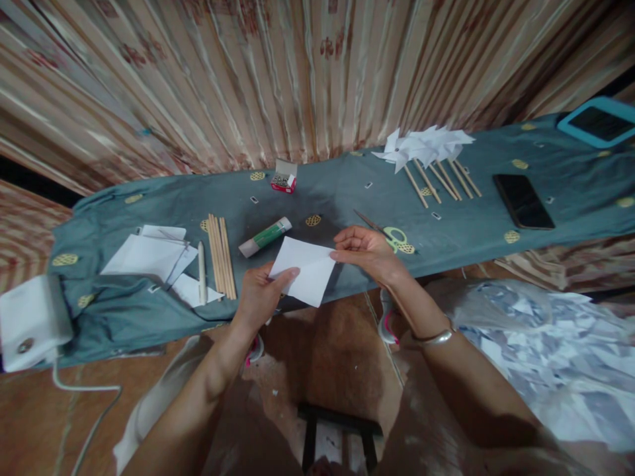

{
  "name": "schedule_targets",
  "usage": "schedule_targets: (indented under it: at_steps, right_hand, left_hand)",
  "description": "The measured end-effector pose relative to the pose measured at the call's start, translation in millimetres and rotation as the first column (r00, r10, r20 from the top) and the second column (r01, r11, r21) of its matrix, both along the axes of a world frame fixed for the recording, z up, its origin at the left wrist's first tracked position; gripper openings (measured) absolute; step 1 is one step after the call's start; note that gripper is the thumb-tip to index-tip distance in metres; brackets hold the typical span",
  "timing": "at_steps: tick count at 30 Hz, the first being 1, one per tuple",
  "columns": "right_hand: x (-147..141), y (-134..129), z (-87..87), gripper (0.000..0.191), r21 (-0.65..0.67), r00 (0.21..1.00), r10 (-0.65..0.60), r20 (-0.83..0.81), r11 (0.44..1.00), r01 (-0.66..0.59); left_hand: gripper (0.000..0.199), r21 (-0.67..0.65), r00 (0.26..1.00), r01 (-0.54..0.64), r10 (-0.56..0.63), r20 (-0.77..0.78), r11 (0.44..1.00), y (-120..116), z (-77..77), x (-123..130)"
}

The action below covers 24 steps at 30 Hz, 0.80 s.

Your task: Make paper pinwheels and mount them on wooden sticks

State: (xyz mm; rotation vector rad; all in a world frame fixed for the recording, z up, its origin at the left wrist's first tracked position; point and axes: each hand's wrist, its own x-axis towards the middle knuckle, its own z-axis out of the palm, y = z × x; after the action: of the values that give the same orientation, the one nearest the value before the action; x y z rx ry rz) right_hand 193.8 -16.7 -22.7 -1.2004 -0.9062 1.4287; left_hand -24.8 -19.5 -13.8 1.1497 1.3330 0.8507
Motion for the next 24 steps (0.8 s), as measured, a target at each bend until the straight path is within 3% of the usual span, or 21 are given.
schedule_targets:
  at_steps: [7,16,24]
  right_hand:
    - [15.5,0.1,7.5,0.04,0.037,0.998,-0.062,0.01,0.997,0.061]
    - [6.4,-2.7,3.8,0.038,0.03,1.0,-0.007,-0.004,1.0,0.007]
    - [14.1,-2.0,5.1,0.037,0.039,0.994,-0.106,-0.004,0.994,0.106]
  left_hand:
    - [0.039,0.034,0.997,-0.073,0.074,-0.018,0.997,1.0,-1.7,-9.0]
    - [0.039,0.026,0.999,-0.028,0.028,-0.022,0.999,0.7,-1.9,-2.9]
    - [0.038,0.012,0.996,-0.074,0.073,0.048,0.997,0.6,-3.8,0.3]
